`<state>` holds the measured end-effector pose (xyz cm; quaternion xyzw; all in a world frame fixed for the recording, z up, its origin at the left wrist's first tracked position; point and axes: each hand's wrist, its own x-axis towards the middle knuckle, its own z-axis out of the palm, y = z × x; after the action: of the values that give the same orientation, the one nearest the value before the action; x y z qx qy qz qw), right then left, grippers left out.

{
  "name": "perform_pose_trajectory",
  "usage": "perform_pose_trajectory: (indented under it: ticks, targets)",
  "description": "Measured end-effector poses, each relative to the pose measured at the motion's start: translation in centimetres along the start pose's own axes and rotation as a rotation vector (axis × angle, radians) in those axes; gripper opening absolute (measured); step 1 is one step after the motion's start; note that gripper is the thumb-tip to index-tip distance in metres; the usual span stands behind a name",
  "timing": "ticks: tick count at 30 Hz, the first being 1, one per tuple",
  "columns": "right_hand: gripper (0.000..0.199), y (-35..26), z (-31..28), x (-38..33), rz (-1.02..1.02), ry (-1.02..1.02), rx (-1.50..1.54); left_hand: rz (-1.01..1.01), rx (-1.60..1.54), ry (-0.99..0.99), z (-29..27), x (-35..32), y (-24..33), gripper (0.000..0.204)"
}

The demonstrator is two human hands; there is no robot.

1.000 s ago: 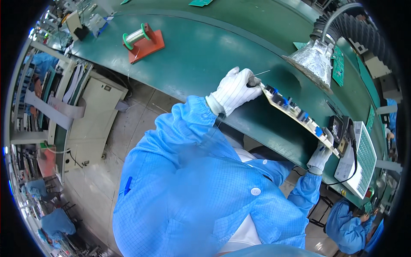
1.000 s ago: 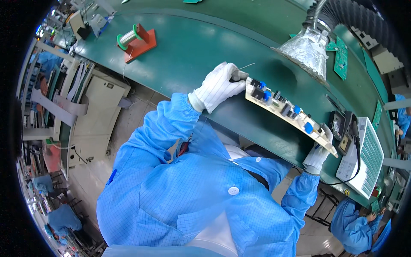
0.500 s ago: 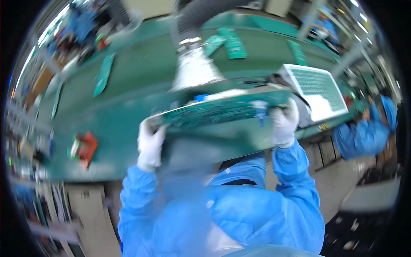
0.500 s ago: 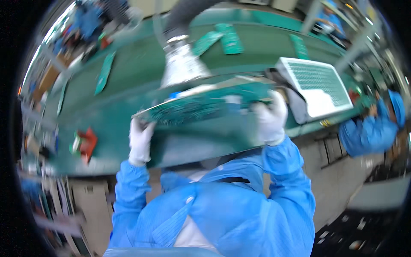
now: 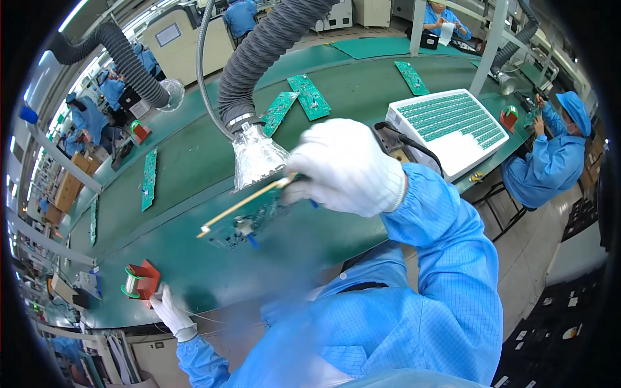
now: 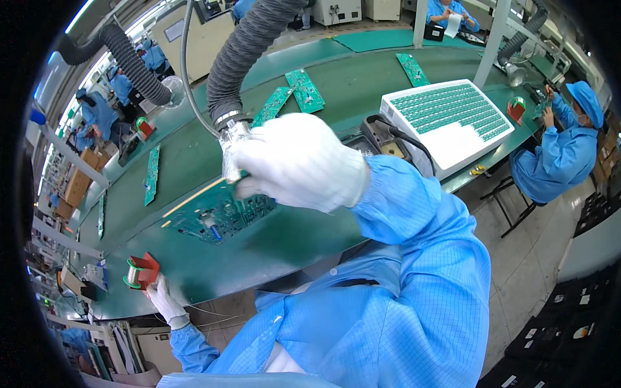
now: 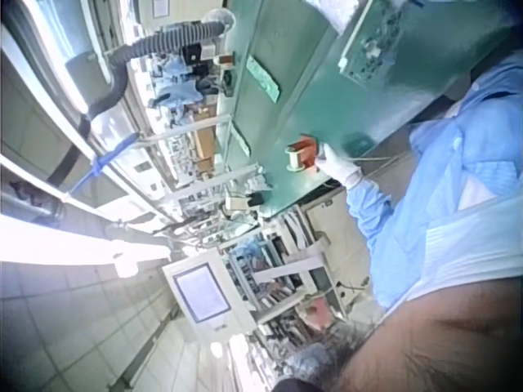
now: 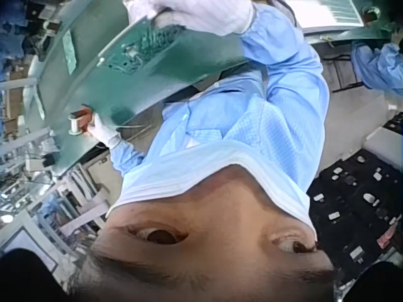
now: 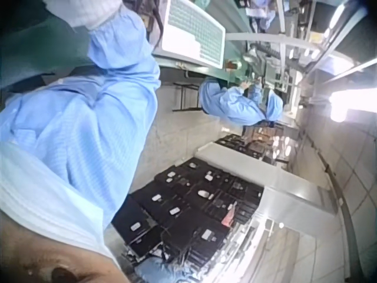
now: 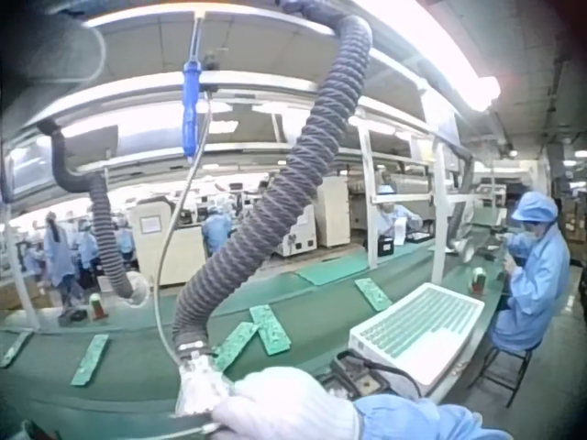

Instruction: Soldering electronic components onto printed circuit boards at an industrial assembly station.

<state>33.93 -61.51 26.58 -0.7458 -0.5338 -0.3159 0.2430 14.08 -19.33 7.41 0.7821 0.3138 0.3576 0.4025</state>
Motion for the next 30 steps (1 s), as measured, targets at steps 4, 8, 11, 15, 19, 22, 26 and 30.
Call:
perform_pose_trajectory:
  ticks: [4,8,11,15,19,22,26,30]
  targets:
    - [0.027,-0.6,2.4,3.2,-0.094,0.014,-0.105,0.185,-0.334,-0.075,3.2,-1.9,13.1,0.025]
    - [0.031,-1.7,5.1,5.2,-0.162,-0.047,-0.230,0.968,-0.481,-0.107,6.7,-0.5,17.8,0.026]
    - [0.035,-1.8,4.9,5.1,-0.204,-0.126,-0.336,0.866,-0.452,-0.062,9.8,-1.3,21.1,0.045]
    - [0.055,-0.4,2.4,4.6,0.067,0.054,-0.047,0.718,-0.278,-0.108,10.0,-0.7,21.8,0.035]
    - [0.073,2.9,4.8,0.5,0.314,-0.040,0.450,0.786,-0.321,-0.108,10.6,-1.0,21.7,0.038]
    - [0.062,2.0,6.9,0.5,0.302,-0.233,0.614,0.735,-0.344,-0.100,10.9,-1.0,22.0,0.040]
    - [0.028,2.4,8.8,0.3,0.038,-0.005,0.450,0.633,-0.369,-0.120,11.3,-0.2,22.1,0.045]
    - [0.017,1.7,8.4,0.2,0.012,0.145,0.410,0.656,-0.434,-0.162,12.3,0.9,22.2,0.047]
